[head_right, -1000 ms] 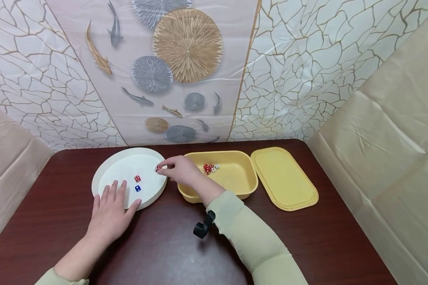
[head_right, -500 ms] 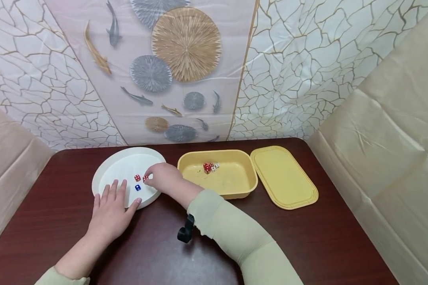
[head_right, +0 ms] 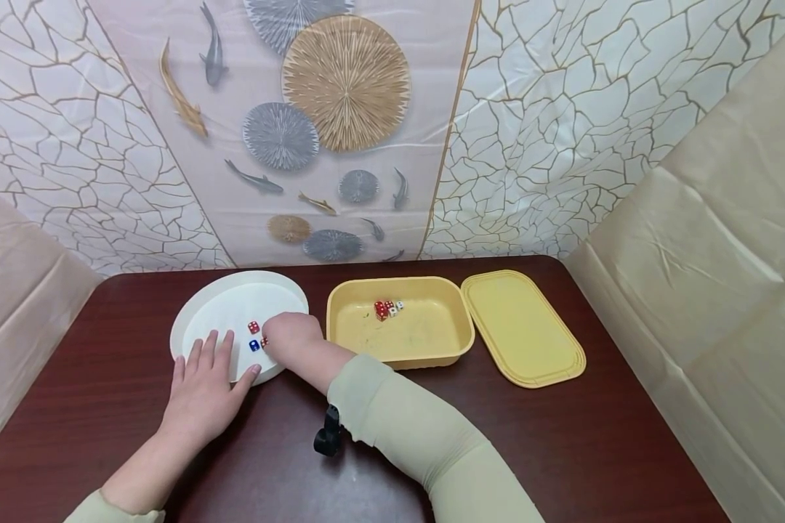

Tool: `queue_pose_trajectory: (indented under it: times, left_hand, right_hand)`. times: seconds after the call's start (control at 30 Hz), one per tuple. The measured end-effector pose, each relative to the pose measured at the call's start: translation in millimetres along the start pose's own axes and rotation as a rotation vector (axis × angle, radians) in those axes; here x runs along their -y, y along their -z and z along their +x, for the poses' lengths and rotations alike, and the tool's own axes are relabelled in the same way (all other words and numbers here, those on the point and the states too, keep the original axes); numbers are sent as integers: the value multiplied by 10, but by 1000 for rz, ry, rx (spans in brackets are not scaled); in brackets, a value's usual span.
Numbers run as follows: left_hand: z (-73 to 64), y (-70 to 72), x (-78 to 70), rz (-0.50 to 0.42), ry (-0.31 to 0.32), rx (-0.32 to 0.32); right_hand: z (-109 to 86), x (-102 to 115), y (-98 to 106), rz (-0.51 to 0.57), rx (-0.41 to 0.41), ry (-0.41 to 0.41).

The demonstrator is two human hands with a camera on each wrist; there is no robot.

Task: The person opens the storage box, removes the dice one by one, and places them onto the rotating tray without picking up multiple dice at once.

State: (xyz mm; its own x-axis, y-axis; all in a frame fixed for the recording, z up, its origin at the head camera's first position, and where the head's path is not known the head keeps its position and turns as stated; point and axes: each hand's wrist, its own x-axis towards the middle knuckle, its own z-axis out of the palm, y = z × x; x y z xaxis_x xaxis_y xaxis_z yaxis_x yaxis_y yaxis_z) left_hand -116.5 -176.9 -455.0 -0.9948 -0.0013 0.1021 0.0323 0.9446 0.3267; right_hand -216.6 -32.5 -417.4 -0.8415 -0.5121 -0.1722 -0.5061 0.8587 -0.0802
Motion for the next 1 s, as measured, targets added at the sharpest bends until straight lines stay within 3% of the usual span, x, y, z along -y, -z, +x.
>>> queue_pose_trajectory:
  times: [0.4, 0.6, 0.73, 1.0]
  left_hand:
    - [-6, 1, -12, 3, -3, 2]
    - [-2, 5, -9, 8, -3, -4]
    - [-1, 8, -10, 8, 2, 2]
    - [3, 6, -14, 1, 2, 1]
  right_hand:
    - [2, -2, -20, -33, 4, 0]
    - [-20, -49, 65, 135, -6, -41]
    - [-43, -123, 141, 278, -43, -22]
    - [-173, -424, 306, 478, -123, -26]
